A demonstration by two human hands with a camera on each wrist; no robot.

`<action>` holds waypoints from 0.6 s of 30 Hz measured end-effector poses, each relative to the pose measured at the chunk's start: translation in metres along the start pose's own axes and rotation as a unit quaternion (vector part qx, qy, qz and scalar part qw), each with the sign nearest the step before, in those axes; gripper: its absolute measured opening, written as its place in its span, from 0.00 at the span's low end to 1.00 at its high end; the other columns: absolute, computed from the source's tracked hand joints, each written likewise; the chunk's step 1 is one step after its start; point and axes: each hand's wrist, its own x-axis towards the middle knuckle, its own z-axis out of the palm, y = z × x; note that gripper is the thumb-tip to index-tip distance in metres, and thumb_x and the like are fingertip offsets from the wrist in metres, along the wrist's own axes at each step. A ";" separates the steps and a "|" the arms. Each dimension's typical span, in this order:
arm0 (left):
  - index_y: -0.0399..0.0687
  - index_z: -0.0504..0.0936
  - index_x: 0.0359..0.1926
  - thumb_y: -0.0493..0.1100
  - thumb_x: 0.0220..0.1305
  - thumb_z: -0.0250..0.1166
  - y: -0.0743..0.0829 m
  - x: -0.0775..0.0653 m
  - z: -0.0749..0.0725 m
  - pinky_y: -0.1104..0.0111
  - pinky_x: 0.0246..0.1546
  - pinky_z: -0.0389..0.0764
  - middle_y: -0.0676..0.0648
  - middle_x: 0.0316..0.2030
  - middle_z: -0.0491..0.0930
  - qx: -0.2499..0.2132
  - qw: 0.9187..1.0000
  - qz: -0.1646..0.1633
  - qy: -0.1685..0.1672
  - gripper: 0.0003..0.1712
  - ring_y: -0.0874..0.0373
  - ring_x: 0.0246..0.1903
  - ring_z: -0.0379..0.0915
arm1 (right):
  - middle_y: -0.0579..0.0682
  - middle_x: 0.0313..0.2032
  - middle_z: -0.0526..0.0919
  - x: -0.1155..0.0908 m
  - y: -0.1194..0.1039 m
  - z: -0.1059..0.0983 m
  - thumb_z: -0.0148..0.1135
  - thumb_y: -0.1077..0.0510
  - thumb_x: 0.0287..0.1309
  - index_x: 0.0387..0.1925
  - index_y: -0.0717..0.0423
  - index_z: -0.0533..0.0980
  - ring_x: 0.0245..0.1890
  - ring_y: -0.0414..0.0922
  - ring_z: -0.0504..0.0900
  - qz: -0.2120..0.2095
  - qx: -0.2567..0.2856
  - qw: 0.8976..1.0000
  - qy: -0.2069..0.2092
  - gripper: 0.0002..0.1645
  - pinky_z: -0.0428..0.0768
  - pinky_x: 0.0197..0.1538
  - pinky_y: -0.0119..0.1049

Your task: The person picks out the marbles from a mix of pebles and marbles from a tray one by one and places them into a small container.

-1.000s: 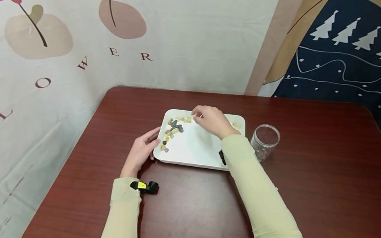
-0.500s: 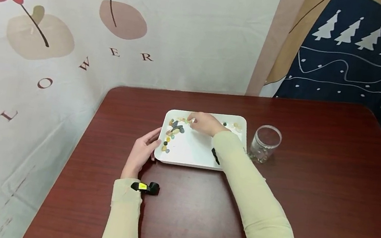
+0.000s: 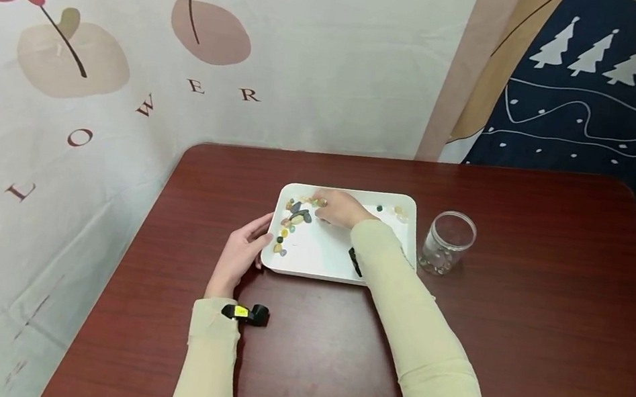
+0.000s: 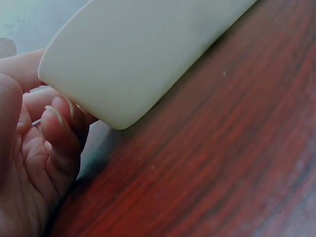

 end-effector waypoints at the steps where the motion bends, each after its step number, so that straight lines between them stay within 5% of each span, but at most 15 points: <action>1: 0.59 0.70 0.58 0.41 0.59 0.59 -0.002 0.001 0.000 0.65 0.07 0.70 0.48 0.54 0.72 0.002 1.000 0.002 0.002 0.25 0.56 0.08 0.64 | 0.49 0.30 0.78 0.001 0.000 0.000 0.51 0.57 0.58 0.59 0.50 0.66 0.27 0.42 0.72 0.001 0.001 1.000 0.000 0.25 0.71 0.33 0.34; 10: 0.64 0.72 0.56 0.42 0.59 0.59 -0.005 0.002 0.000 0.64 0.07 0.70 0.51 0.52 0.73 0.007 1.000 0.010 0.013 0.23 0.56 0.09 0.64 | 0.48 0.46 0.75 0.007 0.000 0.004 0.53 0.58 0.57 0.53 0.50 0.71 0.38 0.44 0.72 -0.006 -0.032 0.999 0.020 0.21 0.70 0.44 0.36; 18: 0.63 0.72 0.56 0.42 0.59 0.59 -0.005 0.002 0.001 0.64 0.07 0.70 0.51 0.51 0.73 0.012 1.000 0.011 0.016 0.23 0.55 0.09 0.64 | 0.48 0.40 0.76 0.011 0.000 0.008 0.55 0.61 0.55 0.40 0.50 0.78 0.37 0.44 0.70 -0.009 -0.064 0.997 0.030 0.10 0.70 0.43 0.36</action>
